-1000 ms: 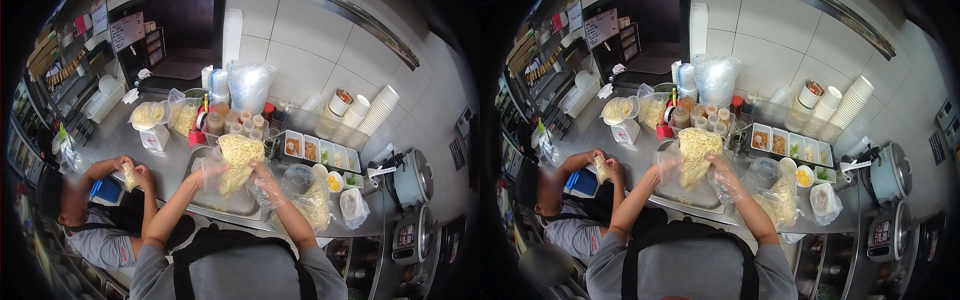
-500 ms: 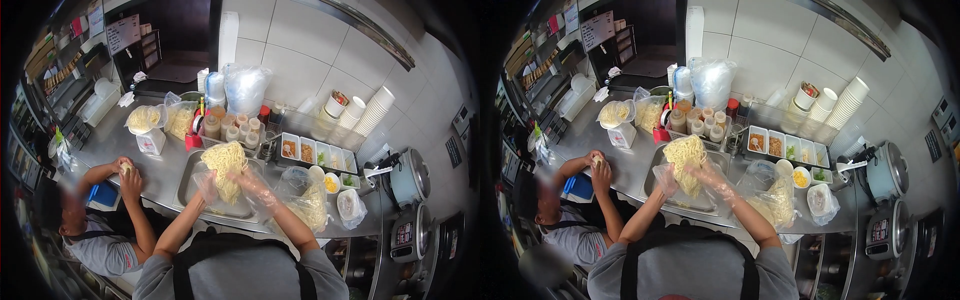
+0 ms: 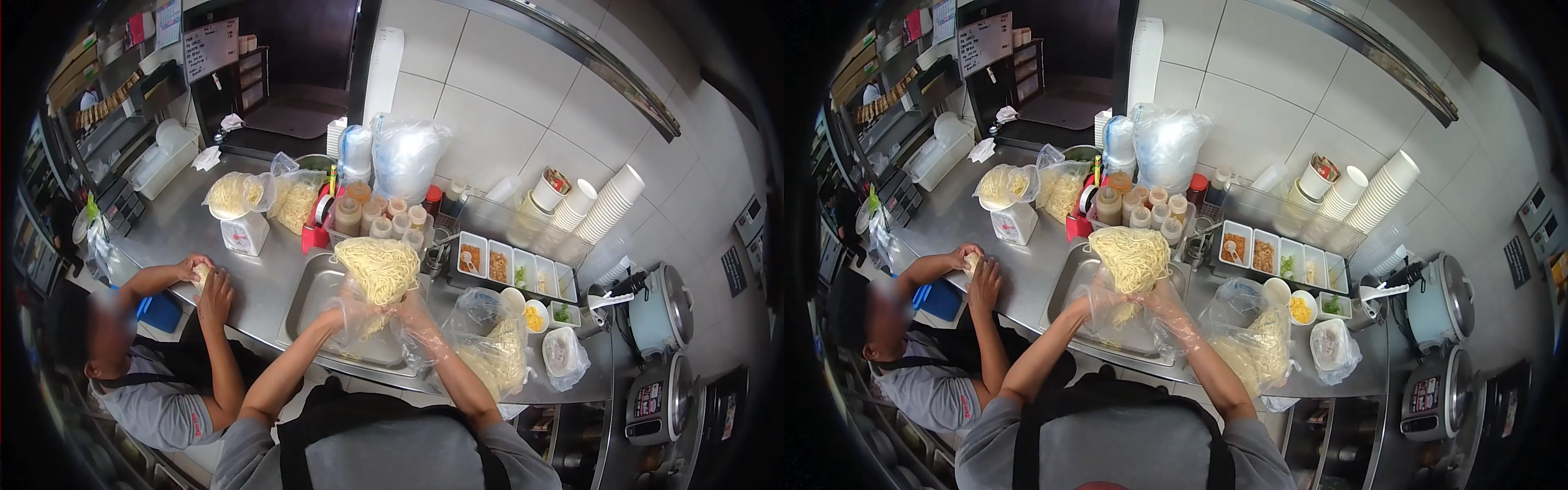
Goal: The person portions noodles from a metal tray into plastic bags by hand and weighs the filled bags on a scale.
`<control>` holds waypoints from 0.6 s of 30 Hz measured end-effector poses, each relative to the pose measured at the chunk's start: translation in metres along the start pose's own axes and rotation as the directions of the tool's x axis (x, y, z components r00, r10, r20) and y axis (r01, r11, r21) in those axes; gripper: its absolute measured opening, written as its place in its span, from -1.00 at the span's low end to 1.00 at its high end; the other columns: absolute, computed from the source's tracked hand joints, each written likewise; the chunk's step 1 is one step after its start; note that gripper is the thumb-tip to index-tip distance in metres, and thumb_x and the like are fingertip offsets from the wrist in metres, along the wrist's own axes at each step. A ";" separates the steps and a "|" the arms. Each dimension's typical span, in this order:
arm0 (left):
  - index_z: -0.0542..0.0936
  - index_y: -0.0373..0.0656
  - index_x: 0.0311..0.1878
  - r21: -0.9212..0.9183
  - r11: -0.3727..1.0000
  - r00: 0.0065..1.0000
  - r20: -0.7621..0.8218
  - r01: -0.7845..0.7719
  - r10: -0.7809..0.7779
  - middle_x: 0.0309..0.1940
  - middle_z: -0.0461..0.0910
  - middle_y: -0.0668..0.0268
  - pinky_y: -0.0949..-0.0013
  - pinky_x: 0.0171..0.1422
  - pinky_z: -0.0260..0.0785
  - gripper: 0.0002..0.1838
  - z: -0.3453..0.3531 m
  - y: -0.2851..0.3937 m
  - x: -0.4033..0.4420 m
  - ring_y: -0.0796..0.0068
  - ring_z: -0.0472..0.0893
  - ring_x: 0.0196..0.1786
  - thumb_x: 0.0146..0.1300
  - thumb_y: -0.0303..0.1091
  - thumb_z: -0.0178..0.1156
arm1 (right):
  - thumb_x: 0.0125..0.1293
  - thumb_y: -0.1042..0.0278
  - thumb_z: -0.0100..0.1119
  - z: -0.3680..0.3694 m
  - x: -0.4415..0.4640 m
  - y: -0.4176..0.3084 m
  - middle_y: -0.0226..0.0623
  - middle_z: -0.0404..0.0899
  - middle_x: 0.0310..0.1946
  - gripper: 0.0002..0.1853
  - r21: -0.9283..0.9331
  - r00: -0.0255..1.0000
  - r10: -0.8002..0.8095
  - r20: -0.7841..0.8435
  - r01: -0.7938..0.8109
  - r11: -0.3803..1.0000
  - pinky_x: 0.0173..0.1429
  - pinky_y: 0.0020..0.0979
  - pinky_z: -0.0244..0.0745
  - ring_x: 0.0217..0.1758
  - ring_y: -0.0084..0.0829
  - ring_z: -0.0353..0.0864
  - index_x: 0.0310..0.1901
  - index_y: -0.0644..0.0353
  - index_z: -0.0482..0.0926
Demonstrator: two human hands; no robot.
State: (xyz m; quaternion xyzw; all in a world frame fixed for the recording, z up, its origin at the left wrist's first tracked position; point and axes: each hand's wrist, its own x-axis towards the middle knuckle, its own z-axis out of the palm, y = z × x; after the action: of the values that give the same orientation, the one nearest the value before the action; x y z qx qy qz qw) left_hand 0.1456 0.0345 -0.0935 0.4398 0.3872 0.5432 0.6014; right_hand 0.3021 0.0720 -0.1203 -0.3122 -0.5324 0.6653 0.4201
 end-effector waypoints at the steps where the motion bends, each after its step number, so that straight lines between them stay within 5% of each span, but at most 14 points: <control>1: 0.06 -0.19 0.27 -0.027 0.999 0.999 0.035 0.038 -0.037 0.14 0.40 0.20 0.35 0.27 0.33 0.04 0.000 0.009 -0.002 0.38 0.43 0.18 -0.33 -0.66 0.46 | -0.18 0.49 0.52 0.000 -0.002 -0.010 -0.29 0.41 0.11 -0.07 -0.077 0.998 0.012 0.056 -0.007 0.997 0.20 -0.39 0.39 0.12 -0.44 0.44 0.27 0.23 0.18; 3: 0.09 -0.19 0.27 0.005 1.000 0.999 0.038 0.029 -0.029 0.13 0.40 0.21 0.35 0.28 0.32 0.05 -0.001 0.012 -0.002 0.38 0.42 0.19 -0.36 -0.66 0.47 | -0.21 0.47 0.55 0.002 -0.003 -0.034 -0.29 0.43 0.10 -0.06 -0.228 0.985 0.041 0.166 -0.002 0.974 0.22 -0.37 0.37 0.15 -0.44 0.42 0.27 0.20 0.21; 6: 0.13 -0.17 0.26 0.104 0.993 0.998 -0.014 -0.060 0.062 0.14 0.40 0.25 0.35 0.28 0.31 0.05 -0.002 0.005 0.001 0.40 0.42 0.19 -0.39 -0.66 0.48 | -0.27 0.41 0.58 0.010 -0.004 -0.047 -0.31 0.45 0.09 -0.04 -0.234 0.964 -0.166 0.209 0.214 0.948 0.25 -0.37 0.34 0.16 -0.44 0.42 0.25 0.18 0.25; 9: 0.14 -0.15 0.28 0.149 0.987 0.999 0.002 -0.053 0.054 0.15 0.39 0.28 0.34 0.28 0.31 0.04 -0.003 0.013 -0.004 0.42 0.42 0.19 -0.35 -0.62 0.50 | -0.26 0.34 0.60 0.011 -0.005 -0.058 -0.33 0.47 0.08 -0.08 -0.464 0.944 -0.210 0.254 0.310 0.830 0.25 -0.40 0.35 0.14 -0.48 0.44 0.20 0.24 0.28; 11: 0.14 -0.14 0.30 0.298 0.952 0.997 0.026 -0.075 0.070 0.17 0.38 0.30 0.34 0.28 0.30 0.03 -0.002 0.030 -0.006 0.44 0.41 0.19 -0.31 -0.58 0.50 | -0.27 0.31 0.61 0.017 -0.010 -0.064 -0.31 0.48 0.08 -0.06 -0.437 0.963 -0.190 0.193 0.257 0.862 0.24 -0.40 0.35 0.15 -0.46 0.44 0.21 0.26 0.28; 15: 0.12 -0.15 0.32 0.260 0.957 0.985 -0.078 -0.130 0.155 0.18 0.36 0.28 0.35 0.29 0.28 -0.01 -0.011 0.008 -0.006 0.46 0.39 0.21 -0.20 -0.49 0.49 | -0.28 0.26 0.62 0.028 -0.017 -0.070 -0.28 0.46 0.09 -0.04 -0.225 0.976 -0.196 0.098 0.213 0.951 0.24 -0.39 0.35 0.15 -0.43 0.44 0.21 0.28 0.27; 17: 0.13 -0.16 0.32 0.336 0.922 0.969 -0.087 -0.191 0.233 0.19 0.35 0.27 0.35 0.30 0.27 -0.04 -0.011 0.002 -0.005 0.47 0.38 0.21 -0.16 -0.47 0.49 | -0.27 0.26 0.61 0.029 -0.024 -0.081 -0.26 0.45 0.10 -0.05 -0.299 0.988 -0.125 0.092 0.147 0.943 0.23 -0.39 0.35 0.14 -0.43 0.45 0.20 0.28 0.27; 18: 0.13 -0.17 0.31 0.219 0.955 0.971 -0.081 -0.202 0.224 0.19 0.35 0.27 0.35 0.30 0.26 -0.05 -0.009 0.006 -0.007 0.46 0.38 0.21 -0.15 -0.46 0.48 | -0.27 0.26 0.61 0.030 -0.026 -0.088 -0.26 0.45 0.11 -0.05 -0.337 0.992 -0.092 0.088 0.117 0.934 0.23 -0.39 0.36 0.14 -0.43 0.45 0.20 0.29 0.27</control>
State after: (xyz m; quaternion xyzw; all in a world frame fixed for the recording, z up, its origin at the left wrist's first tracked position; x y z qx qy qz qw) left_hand 0.1349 0.0290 -0.0910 0.5106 0.4237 0.5834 0.4684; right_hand 0.3078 0.0421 -0.0290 -0.3277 -0.6703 0.5500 0.3752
